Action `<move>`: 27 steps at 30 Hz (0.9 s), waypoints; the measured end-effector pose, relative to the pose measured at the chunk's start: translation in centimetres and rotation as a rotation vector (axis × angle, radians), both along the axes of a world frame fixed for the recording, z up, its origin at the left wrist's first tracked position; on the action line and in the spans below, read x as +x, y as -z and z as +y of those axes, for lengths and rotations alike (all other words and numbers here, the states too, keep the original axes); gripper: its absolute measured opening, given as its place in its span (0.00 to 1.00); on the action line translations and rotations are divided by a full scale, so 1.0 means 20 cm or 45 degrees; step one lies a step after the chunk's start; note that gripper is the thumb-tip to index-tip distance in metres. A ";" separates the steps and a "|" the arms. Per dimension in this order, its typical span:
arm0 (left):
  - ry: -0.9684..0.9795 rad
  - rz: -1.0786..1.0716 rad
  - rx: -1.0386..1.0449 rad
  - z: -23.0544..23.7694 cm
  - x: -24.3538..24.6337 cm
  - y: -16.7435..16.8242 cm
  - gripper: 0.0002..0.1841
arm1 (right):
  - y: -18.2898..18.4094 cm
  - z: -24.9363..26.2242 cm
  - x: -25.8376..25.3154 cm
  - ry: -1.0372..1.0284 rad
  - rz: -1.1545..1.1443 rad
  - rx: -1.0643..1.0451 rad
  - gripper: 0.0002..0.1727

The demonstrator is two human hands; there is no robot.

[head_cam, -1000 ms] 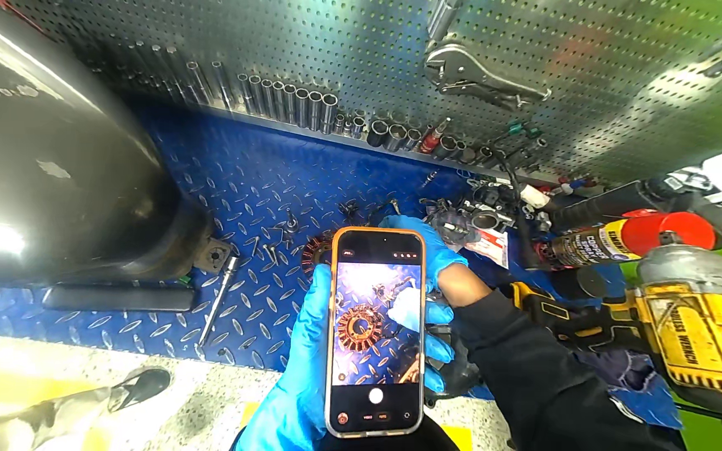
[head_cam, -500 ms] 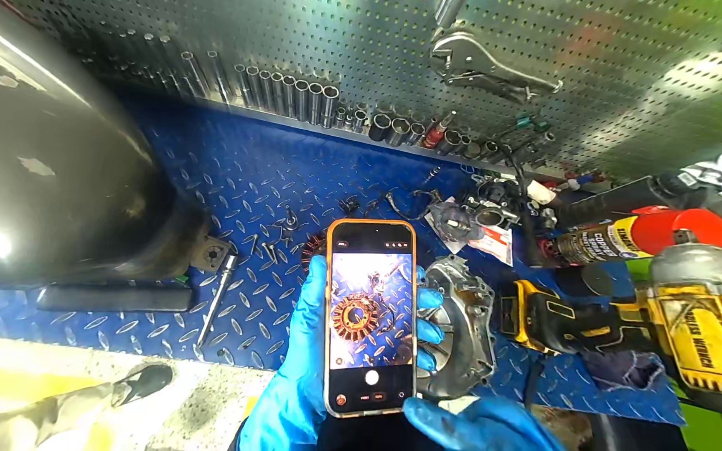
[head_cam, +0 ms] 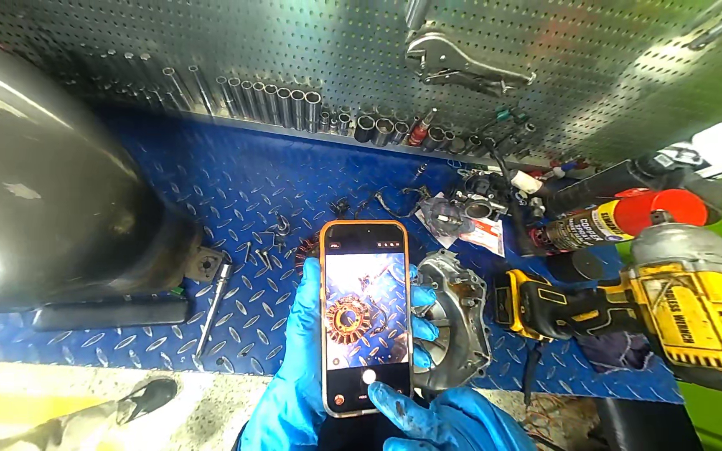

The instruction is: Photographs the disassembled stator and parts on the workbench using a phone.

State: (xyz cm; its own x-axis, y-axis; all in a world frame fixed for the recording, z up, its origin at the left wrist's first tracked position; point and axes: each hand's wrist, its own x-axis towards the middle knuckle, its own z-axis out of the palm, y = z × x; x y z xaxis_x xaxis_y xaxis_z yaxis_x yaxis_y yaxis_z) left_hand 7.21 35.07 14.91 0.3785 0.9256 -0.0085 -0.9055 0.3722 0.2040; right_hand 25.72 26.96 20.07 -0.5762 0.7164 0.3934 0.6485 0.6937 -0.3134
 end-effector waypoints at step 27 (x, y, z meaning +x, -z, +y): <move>0.012 0.114 -0.067 -0.03 0.00 0.01 0.28 | -0.04 -0.04 -0.02 0.010 0.021 0.028 0.13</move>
